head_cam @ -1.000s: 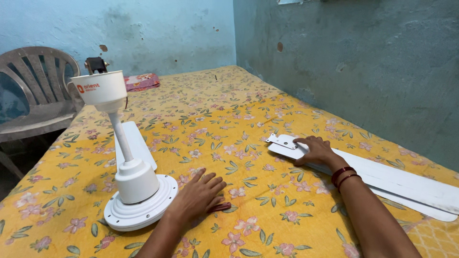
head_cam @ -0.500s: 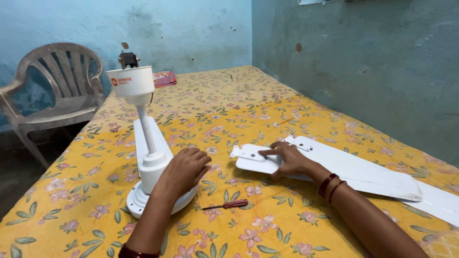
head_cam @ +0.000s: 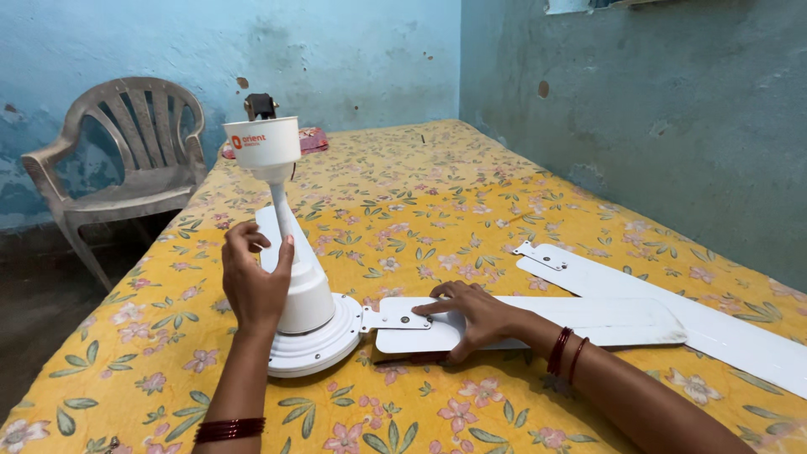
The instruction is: The person attaches white fan blades to a white fan motor housing on a table. They align each blade's mounting bracket with the base, insert screws, and tighten them with a screwdriver. The person repeats this process for multiple blades.
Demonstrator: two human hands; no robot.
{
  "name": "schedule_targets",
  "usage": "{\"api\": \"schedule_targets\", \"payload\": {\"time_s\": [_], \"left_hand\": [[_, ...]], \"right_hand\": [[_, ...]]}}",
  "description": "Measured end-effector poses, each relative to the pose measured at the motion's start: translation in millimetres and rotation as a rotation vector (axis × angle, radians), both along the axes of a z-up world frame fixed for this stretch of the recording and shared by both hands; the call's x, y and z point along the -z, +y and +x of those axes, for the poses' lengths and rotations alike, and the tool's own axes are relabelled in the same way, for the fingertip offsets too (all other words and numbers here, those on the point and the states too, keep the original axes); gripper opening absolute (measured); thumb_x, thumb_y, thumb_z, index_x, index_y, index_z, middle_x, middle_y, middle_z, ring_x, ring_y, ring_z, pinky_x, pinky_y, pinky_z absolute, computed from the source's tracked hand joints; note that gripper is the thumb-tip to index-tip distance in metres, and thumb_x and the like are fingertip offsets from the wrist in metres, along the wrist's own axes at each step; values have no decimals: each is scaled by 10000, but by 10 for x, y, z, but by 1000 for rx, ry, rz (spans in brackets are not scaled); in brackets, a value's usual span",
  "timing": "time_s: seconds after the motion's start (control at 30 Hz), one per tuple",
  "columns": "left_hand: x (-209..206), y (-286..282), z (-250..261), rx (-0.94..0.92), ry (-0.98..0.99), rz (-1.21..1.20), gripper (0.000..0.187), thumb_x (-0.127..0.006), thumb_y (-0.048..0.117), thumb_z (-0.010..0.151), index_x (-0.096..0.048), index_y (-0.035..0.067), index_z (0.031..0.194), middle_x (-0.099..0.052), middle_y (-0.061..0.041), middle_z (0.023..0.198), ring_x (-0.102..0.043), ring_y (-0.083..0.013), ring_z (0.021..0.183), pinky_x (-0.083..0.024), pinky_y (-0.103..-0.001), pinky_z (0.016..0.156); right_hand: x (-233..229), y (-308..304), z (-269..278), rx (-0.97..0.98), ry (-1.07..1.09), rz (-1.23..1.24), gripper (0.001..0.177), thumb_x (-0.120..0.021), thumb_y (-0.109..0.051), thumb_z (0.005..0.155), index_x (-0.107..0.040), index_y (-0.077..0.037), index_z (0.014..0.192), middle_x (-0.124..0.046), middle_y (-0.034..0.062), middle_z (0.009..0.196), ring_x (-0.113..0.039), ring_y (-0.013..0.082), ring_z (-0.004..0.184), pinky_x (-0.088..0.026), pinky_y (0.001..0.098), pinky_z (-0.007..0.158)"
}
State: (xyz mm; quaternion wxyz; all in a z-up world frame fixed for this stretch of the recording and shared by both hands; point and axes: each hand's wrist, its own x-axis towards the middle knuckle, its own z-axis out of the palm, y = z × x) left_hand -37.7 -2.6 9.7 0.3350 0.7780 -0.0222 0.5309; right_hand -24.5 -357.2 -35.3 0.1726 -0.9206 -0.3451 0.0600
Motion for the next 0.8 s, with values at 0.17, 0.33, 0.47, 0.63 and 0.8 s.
{"api": "schedule_targets", "payload": {"time_s": [0.17,0.33,0.47,0.63,0.8], "left_hand": [[170,134,256,263,111,-191,628,-722,317,944,-475,76,1469,-605,-126,1311,-524,-260,1241,-428,-417,1017],[240,174,371,654,280,-351,477,-591,313,1003,-541,113,1433,-752,-52,1046,-665,-141,1068,-482,-318,990],[242,156,320,521,354,-295,280,-668,280,978,-736,36,1099,-754,-26,880,-652,-87,920,-480,-282,897],[198,141,263,602,368,-361,287,-694,304,970,-759,28,928,-747,-13,797,-612,-64,751,-489,-258,752],[261,7,272,611,253,-410,291,-709,301,973,-740,24,888,-713,-22,730,-607,-68,699,-490,-256,717]], "right_hand": [[20,64,47,-13,34,-3,980,-859,-526,536,-572,-386,1462,-407,106,1537,-366,354,1429,-339,534,1153],[42,94,95,-22,59,-32,975,-832,-611,583,-540,-393,1488,-399,117,1557,-355,356,1435,-328,529,1161],[62,84,98,-57,51,-51,990,-803,-649,608,-514,-380,1516,-400,146,1568,-360,369,1434,-330,530,1160],[84,88,41,-71,8,-79,1017,-793,-683,612,-491,-360,1528,-400,170,1565,-367,379,1435,-331,534,1153],[81,92,-27,-65,8,-52,1001,-778,-695,638,-491,-349,1533,-388,177,1576,-346,392,1449,-309,545,1171]]}}
